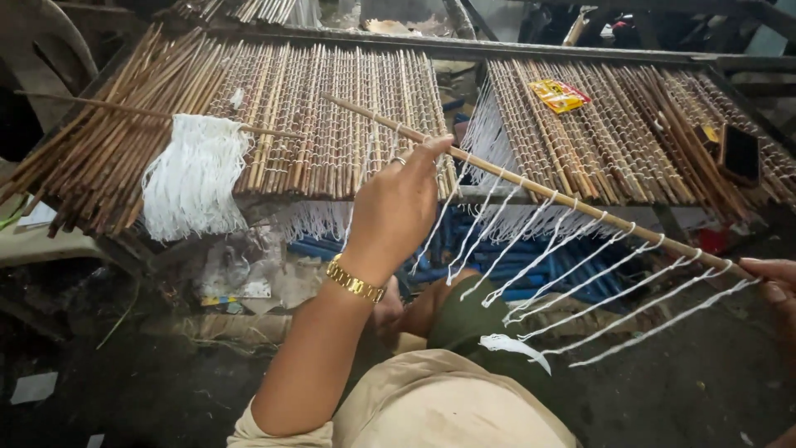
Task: Tying multiple white strings onto a thin wooden stick in a repetitive manner as part of a craft or weaving process.
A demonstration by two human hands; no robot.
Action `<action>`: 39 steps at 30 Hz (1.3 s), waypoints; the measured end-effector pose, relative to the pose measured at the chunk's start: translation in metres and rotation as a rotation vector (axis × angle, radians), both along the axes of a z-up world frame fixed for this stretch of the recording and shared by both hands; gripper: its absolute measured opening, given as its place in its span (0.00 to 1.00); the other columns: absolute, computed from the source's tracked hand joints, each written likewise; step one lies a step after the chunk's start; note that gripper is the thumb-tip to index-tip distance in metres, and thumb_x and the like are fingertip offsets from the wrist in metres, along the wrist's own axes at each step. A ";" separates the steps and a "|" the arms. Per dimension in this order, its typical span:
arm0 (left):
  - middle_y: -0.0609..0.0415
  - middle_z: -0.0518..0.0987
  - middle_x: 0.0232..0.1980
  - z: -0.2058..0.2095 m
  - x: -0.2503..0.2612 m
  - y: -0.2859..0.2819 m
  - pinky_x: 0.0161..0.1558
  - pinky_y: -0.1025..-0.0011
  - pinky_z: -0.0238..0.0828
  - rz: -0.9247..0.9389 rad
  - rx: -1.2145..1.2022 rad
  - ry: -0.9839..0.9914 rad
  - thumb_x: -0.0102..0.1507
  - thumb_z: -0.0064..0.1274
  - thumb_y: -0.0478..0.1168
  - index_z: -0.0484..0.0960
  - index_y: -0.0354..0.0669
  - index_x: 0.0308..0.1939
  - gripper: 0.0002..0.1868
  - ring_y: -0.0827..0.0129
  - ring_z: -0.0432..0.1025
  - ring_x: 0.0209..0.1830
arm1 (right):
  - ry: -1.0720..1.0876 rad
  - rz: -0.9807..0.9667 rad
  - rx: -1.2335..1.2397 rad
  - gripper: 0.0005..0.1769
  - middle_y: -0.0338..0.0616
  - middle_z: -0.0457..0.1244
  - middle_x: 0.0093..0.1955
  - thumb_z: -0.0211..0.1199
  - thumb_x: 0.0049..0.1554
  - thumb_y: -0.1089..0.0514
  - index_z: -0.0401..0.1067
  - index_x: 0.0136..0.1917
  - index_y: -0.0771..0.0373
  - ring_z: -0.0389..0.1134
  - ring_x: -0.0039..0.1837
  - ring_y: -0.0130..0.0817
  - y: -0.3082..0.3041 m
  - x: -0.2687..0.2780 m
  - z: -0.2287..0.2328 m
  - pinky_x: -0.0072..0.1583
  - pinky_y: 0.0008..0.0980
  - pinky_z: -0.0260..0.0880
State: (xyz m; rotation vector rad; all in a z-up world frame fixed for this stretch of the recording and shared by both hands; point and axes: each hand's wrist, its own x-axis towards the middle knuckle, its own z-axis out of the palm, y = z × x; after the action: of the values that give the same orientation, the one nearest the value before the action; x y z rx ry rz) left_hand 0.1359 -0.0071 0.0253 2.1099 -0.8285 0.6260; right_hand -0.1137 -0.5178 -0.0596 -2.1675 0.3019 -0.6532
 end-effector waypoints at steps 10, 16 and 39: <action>0.56 0.74 0.25 -0.001 -0.006 -0.018 0.20 0.71 0.59 -0.112 0.039 -0.043 0.69 0.48 0.31 0.72 0.51 0.69 0.24 0.70 0.64 0.19 | 0.000 -0.051 -0.255 0.15 0.56 0.65 0.66 0.49 0.77 0.65 0.71 0.71 0.71 0.65 0.65 0.42 0.100 -0.004 0.069 0.66 0.35 0.62; 0.55 0.71 0.28 -0.009 -0.022 -0.038 0.21 0.67 0.56 -0.171 0.075 -0.196 0.71 0.50 0.32 0.68 0.54 0.72 0.26 0.68 0.61 0.19 | -0.048 -0.052 -0.394 0.14 0.54 0.62 0.64 0.52 0.76 0.67 0.73 0.71 0.71 0.64 0.65 0.43 0.107 -0.007 0.075 0.68 0.37 0.60; 0.50 0.80 0.39 -0.207 -0.092 0.027 0.35 0.57 0.68 -0.847 -0.035 0.403 0.72 0.38 0.43 0.84 0.42 0.53 0.18 0.54 0.75 0.34 | -0.195 -0.159 -0.988 0.13 0.60 0.63 0.49 0.61 0.78 0.74 0.83 0.70 0.75 0.65 0.47 0.49 0.045 0.163 0.150 0.49 0.44 0.63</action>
State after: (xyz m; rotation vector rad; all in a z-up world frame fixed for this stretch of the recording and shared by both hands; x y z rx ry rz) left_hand 0.0439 0.0196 -0.1813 1.5516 -1.3164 -0.2232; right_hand 0.0494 -0.4731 0.0902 -2.9824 0.0279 -1.2893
